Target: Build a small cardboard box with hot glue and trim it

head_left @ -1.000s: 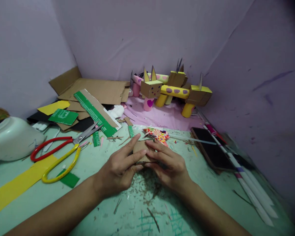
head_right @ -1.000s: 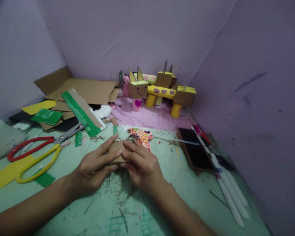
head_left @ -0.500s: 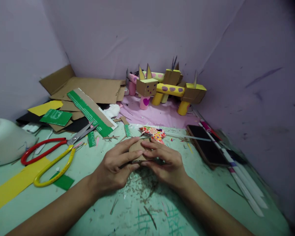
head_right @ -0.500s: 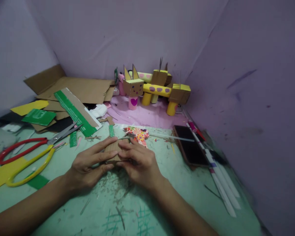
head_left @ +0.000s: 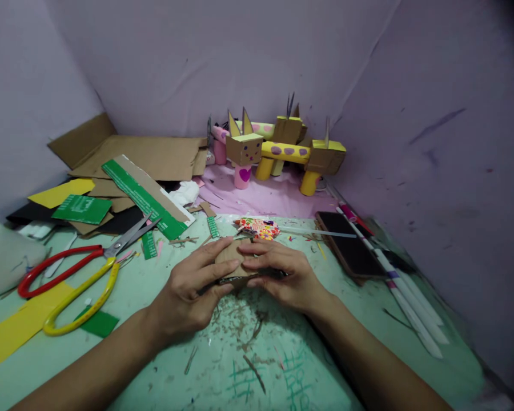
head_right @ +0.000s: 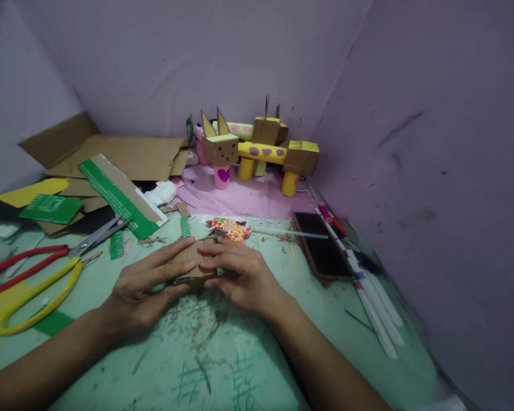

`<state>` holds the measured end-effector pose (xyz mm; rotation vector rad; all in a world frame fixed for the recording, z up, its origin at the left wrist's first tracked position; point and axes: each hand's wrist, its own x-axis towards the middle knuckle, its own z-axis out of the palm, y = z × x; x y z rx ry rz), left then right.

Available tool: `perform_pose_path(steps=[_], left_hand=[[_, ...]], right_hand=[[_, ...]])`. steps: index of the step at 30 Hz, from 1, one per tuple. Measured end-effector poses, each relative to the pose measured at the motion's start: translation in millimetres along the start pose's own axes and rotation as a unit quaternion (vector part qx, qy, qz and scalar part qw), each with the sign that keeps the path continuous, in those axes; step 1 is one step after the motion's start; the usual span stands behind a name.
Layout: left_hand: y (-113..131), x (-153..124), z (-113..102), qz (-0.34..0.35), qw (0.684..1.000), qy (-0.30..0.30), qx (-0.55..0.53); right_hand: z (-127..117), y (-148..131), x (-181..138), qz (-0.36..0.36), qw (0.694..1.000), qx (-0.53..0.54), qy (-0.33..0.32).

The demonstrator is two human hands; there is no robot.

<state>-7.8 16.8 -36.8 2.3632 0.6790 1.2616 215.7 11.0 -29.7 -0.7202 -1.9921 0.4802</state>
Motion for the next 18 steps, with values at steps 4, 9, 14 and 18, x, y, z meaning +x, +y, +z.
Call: perform_pose_path(steps=[4,9,14,18], left_hand=[[-0.2,-0.3,-0.9,0.005,1.0,-0.003,0.003],[1.0,1.2,-2.2,0.01,1.0,-0.014,0.011],[1.2,1.1,-1.6,0.008,1.0,-0.012,0.014],[0.6,0.4,-0.7,0.006,1.0,-0.003,0.015]], right_hand=[[-5.4,-2.8,2.8,0.01,0.999,0.018,-0.038],[-9.9,0.4,4.1,0.002,0.997,0.039,-0.061],[-5.6,0.8,1.9,0.011,0.998,0.051,-0.044],[-4.5,-4.1,2.2,0.02,0.998,0.041,-0.038]])
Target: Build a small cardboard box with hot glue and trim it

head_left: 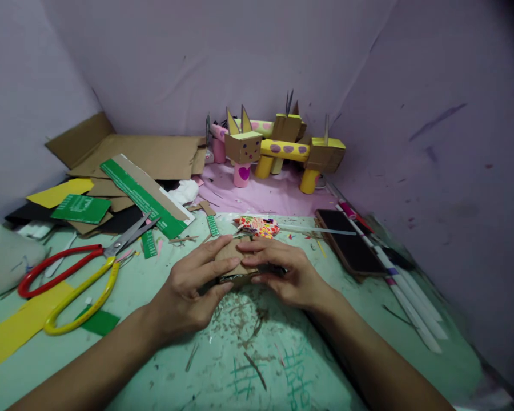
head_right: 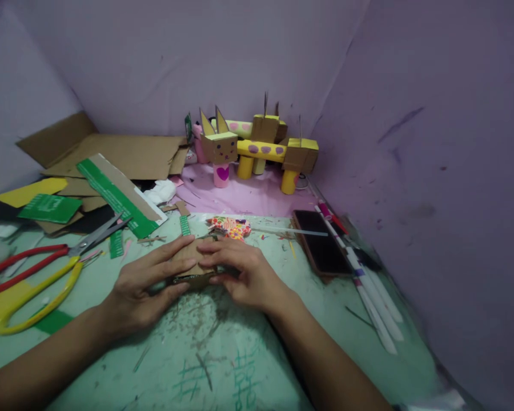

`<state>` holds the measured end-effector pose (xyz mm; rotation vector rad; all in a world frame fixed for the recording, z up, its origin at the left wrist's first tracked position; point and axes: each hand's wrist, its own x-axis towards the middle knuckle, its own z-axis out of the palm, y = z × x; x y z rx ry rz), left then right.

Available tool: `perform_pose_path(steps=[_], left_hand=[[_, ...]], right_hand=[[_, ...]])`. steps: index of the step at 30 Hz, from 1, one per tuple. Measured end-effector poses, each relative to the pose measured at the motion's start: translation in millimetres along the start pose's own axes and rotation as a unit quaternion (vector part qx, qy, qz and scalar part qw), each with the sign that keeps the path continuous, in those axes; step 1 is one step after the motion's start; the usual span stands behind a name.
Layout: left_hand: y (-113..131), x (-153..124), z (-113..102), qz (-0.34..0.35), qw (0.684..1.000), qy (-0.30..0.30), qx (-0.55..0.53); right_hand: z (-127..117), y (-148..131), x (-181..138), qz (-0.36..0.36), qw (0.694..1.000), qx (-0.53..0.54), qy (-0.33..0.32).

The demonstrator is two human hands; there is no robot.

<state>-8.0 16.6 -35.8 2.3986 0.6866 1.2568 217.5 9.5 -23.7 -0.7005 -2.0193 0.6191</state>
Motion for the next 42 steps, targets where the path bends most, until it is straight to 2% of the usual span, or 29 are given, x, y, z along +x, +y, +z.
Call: perform_pose_path(steps=[11,16,19,23,28,38,42], left_hand=[[3,3,2,0.031,0.999,0.016,-0.008],[6,0,3,-0.049,0.998,0.026,-0.015],[7,0,4,-0.106,0.994,0.034,-0.025],[4,3,3,-0.133,0.99,0.03,-0.041],[-1,4,0,-0.099,0.994,0.004,-0.055],[0,5,4,-0.06,0.995,0.064,-0.037],[0,6,4,-0.023,0.997,0.075,-0.029]], right_hand=[[5,-2,1,-0.024,0.996,-0.075,0.029],[11,-8,2,-0.004,0.995,-0.092,0.037],[18,-10,1,0.018,0.993,-0.094,0.066],[25,-9,-1,0.06,0.99,-0.093,0.093],[27,-10,-2,0.079,0.988,-0.093,0.093],[29,-8,-2,0.05,0.989,-0.102,0.094],[26,-6,-3,0.029,0.991,-0.096,0.087]])
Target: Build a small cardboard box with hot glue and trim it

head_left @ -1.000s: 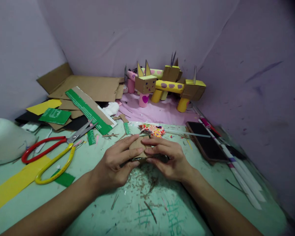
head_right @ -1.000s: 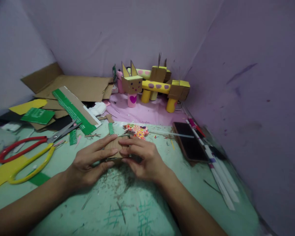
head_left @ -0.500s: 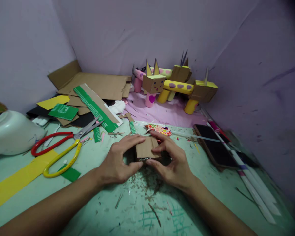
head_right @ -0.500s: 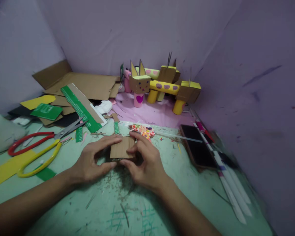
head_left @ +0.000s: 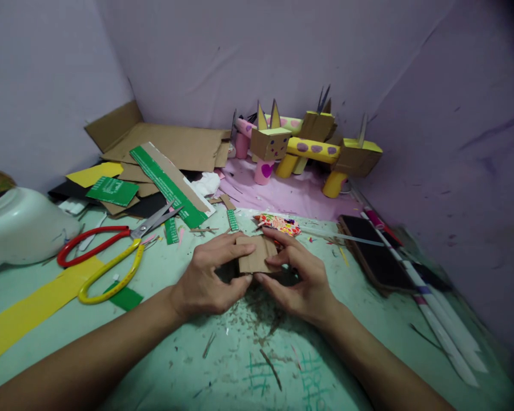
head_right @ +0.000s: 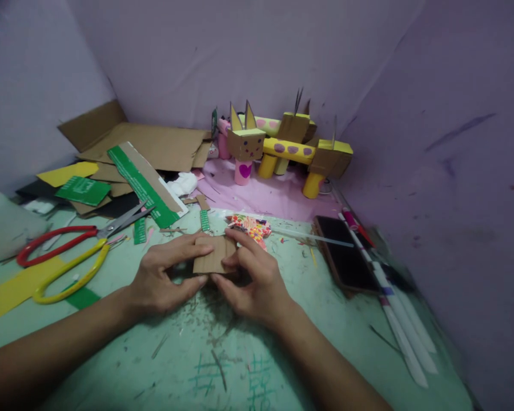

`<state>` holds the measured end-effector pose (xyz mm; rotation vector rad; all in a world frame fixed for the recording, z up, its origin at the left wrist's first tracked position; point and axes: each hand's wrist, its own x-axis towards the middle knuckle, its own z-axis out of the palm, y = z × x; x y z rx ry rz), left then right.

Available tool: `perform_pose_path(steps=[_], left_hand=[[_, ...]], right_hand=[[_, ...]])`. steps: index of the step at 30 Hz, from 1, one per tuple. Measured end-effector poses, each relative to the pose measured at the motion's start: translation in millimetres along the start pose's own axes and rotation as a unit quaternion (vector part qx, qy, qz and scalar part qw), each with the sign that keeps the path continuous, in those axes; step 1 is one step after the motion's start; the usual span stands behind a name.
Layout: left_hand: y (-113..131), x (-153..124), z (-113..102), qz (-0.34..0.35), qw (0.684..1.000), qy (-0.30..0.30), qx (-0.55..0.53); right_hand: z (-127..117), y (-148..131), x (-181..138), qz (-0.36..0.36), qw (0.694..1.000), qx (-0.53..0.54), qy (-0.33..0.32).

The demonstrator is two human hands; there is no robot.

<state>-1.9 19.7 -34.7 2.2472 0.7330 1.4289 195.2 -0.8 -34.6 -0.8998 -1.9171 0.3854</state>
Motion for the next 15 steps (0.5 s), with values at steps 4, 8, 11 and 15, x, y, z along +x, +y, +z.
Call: perform_pose_path(steps=[4,8,11,15], left_hand=[[-0.3,1.7,-0.4,0.036,0.999,-0.006,-0.009],[-0.1,2.7,0.0,0.054,0.998,-0.013,-0.016],[0.1,2.0,0.2,0.045,0.999,-0.009,-0.012],[0.3,1.9,-1.0,0.029,0.999,-0.011,-0.012]], right_hand=[[-2.5,1.9,-0.8,-0.006,1.0,0.004,-0.017],[-1.1,2.9,-1.9,-0.016,1.0,0.004,0.0],[0.6,2.9,-2.1,-0.017,1.0,0.002,0.008],[0.5,2.1,-1.2,-0.016,1.0,0.004,0.001]])
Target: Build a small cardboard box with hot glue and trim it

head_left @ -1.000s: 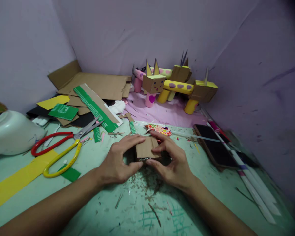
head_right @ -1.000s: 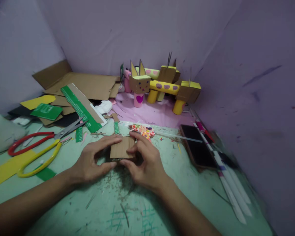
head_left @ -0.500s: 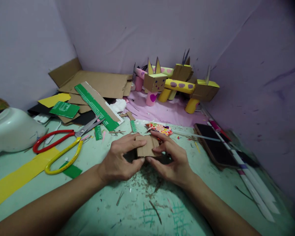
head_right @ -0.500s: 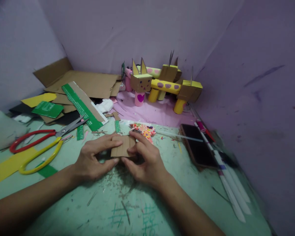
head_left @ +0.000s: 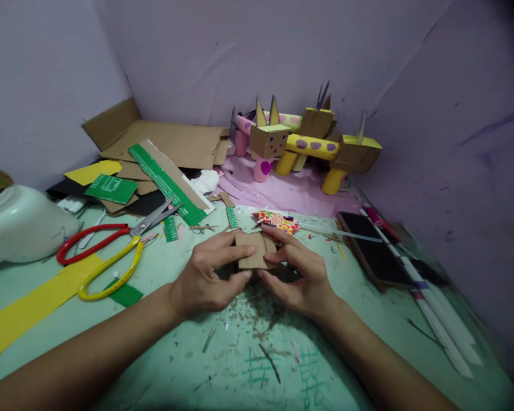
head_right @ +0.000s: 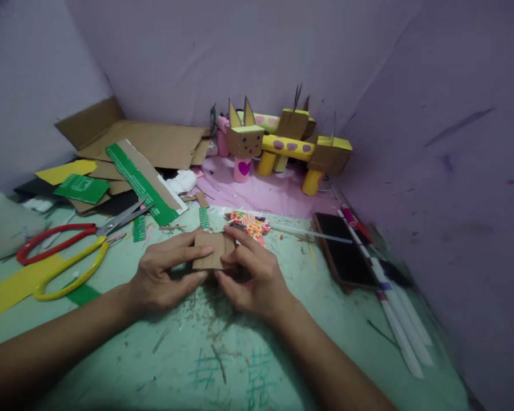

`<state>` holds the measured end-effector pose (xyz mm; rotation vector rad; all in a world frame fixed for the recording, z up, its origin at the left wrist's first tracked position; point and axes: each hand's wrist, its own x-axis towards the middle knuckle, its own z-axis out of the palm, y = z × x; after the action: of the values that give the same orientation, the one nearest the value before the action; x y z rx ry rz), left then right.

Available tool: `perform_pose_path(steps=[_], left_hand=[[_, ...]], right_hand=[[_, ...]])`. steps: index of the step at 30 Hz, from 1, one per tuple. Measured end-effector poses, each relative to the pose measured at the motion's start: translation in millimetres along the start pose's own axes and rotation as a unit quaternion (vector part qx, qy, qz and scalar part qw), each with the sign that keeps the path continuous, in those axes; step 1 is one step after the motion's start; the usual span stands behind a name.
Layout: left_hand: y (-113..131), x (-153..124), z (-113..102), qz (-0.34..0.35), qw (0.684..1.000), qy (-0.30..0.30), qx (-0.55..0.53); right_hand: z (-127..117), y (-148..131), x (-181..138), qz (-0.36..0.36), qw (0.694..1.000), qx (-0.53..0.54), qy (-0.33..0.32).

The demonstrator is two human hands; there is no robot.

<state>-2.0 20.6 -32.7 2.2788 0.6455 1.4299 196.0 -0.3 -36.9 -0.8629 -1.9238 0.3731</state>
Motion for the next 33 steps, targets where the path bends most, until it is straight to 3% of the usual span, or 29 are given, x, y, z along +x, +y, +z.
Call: perform_pose_path(steps=[33], left_hand=[[-2.0,0.8,0.0,0.033,0.999,0.002,0.016]], right_hand=[[-3.0,8.5,4.5,-0.02,1.0,0.019,-0.002]])
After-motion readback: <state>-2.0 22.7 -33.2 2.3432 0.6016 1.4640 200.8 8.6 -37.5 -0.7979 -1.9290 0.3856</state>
